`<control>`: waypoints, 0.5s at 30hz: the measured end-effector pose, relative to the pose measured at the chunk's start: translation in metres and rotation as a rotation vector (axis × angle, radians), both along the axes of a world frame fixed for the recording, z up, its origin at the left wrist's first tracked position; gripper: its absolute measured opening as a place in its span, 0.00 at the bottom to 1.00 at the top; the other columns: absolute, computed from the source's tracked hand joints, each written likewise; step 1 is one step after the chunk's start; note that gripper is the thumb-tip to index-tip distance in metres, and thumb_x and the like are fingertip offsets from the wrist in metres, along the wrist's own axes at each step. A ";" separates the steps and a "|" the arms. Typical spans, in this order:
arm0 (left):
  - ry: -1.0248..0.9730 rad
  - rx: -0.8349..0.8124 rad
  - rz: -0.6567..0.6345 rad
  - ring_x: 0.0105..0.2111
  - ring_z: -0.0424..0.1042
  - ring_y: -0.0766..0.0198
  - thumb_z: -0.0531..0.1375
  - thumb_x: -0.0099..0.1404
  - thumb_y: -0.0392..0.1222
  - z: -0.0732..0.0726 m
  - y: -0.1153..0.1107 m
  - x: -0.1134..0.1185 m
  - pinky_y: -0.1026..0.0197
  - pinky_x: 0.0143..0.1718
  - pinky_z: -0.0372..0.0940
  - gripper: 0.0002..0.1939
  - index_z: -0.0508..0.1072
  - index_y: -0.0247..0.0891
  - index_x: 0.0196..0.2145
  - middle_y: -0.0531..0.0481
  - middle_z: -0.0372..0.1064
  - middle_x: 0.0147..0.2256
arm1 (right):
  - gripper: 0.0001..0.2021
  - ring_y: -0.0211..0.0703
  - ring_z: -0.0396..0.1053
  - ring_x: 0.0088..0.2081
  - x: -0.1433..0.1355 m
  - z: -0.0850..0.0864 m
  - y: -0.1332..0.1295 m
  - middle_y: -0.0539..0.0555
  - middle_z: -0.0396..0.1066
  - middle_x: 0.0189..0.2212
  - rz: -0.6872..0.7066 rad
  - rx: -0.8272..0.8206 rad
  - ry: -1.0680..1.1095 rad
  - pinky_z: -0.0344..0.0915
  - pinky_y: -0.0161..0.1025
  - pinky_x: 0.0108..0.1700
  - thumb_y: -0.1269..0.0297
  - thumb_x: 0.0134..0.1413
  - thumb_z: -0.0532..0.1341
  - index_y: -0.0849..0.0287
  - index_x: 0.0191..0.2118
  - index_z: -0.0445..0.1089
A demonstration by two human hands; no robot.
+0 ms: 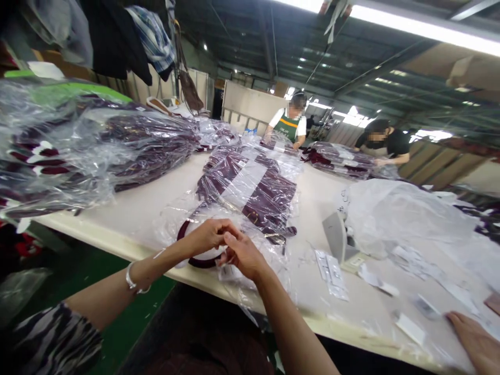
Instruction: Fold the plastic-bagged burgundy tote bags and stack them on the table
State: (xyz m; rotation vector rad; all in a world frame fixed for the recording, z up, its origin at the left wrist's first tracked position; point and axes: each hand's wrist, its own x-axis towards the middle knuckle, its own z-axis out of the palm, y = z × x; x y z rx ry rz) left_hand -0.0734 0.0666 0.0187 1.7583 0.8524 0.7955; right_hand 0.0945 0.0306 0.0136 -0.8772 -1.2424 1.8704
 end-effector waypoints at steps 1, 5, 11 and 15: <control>-0.013 -0.097 -0.021 0.21 0.65 0.68 0.62 0.61 0.44 0.002 0.001 -0.004 0.67 0.23 0.58 0.12 0.77 0.36 0.41 0.55 0.71 0.24 | 0.30 0.29 0.59 0.17 0.000 0.000 0.000 0.49 0.74 0.30 0.025 -0.010 -0.008 0.61 0.32 0.23 0.38 0.48 0.72 0.56 0.49 0.70; -0.076 -0.294 -0.093 0.17 0.62 0.71 0.66 0.59 0.50 0.006 0.003 -0.020 0.69 0.20 0.56 0.18 0.72 0.37 0.43 0.59 0.66 0.21 | 0.29 0.26 0.45 0.15 0.006 0.009 -0.002 0.45 0.70 0.23 -0.007 -0.006 -0.195 0.42 0.30 0.19 0.43 0.47 0.72 0.57 0.48 0.69; -0.084 -0.305 -0.248 0.20 0.64 0.70 0.67 0.59 0.49 0.008 0.013 -0.020 0.67 0.23 0.60 0.17 0.67 0.39 0.40 0.58 0.68 0.25 | 0.11 0.33 0.58 0.21 0.019 0.023 -0.007 0.47 0.70 0.21 -0.181 0.303 -0.656 0.52 0.33 0.24 0.56 0.53 0.66 0.58 0.35 0.79; 0.118 -0.191 -0.364 0.28 0.69 0.64 0.64 0.60 0.42 0.001 0.032 -0.011 0.64 0.33 0.64 0.06 0.72 0.39 0.33 0.54 0.71 0.28 | 0.11 0.31 0.54 0.19 0.036 0.033 -0.016 0.46 0.67 0.17 -0.081 0.197 -0.661 0.47 0.33 0.22 0.56 0.51 0.67 0.58 0.26 0.77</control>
